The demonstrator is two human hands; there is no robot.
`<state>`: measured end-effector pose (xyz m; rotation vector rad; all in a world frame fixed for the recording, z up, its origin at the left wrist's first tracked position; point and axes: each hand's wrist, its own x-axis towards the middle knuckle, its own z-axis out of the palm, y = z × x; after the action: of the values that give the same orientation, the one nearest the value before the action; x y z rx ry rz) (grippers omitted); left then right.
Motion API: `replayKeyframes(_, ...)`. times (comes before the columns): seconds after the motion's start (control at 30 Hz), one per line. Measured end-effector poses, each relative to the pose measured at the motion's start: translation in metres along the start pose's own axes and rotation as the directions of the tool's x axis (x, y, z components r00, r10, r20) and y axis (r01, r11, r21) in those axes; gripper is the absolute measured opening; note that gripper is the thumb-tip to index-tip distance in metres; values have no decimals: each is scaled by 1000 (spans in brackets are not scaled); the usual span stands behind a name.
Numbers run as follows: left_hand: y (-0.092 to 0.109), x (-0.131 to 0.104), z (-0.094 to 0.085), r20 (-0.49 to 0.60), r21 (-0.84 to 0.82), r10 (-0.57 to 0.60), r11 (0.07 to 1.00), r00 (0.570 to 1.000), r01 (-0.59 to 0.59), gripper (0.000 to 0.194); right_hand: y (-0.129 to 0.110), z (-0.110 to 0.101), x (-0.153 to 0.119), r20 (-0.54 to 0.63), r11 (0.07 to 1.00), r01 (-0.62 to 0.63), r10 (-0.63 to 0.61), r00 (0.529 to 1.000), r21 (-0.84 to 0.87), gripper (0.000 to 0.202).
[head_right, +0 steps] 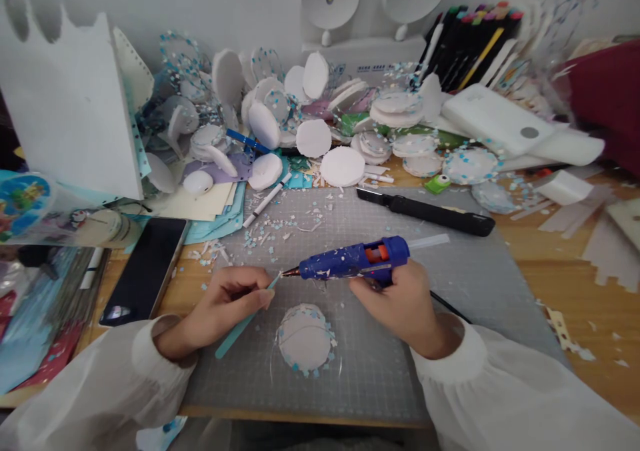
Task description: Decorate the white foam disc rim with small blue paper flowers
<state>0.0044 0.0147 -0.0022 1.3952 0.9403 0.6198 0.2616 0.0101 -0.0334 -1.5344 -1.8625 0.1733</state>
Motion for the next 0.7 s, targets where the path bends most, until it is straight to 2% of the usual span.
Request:
replayKeyframes(0.1,0,-1,0,9,-2,-3,1000,1000,3,30,1,-1,0,-3,1000,27,-27,1000,-14,19)
replayKeyframes(0.27,-1,1,-1,15,-3,2,1000,1000,-1,31,0,0,1,-38,1000,-5,4,999,-15,10)
replayKeyframes(0.47,0,1,-1,4,5,1,1000,1000,-1,29,-4,-2,3,-59,989,-149,148,987,-15,21)
replayKeyframes(0.63,0,1,0,-16,17,-7,1000,1000,7,30,4,-16,10,-234,965,-264,259,937,11,24)
replayKeyframes(0.7,0,0,0,-21,20,-16,1000,1000,16,32,10,-27,11,-235,953,-303,290,928,-21,24)
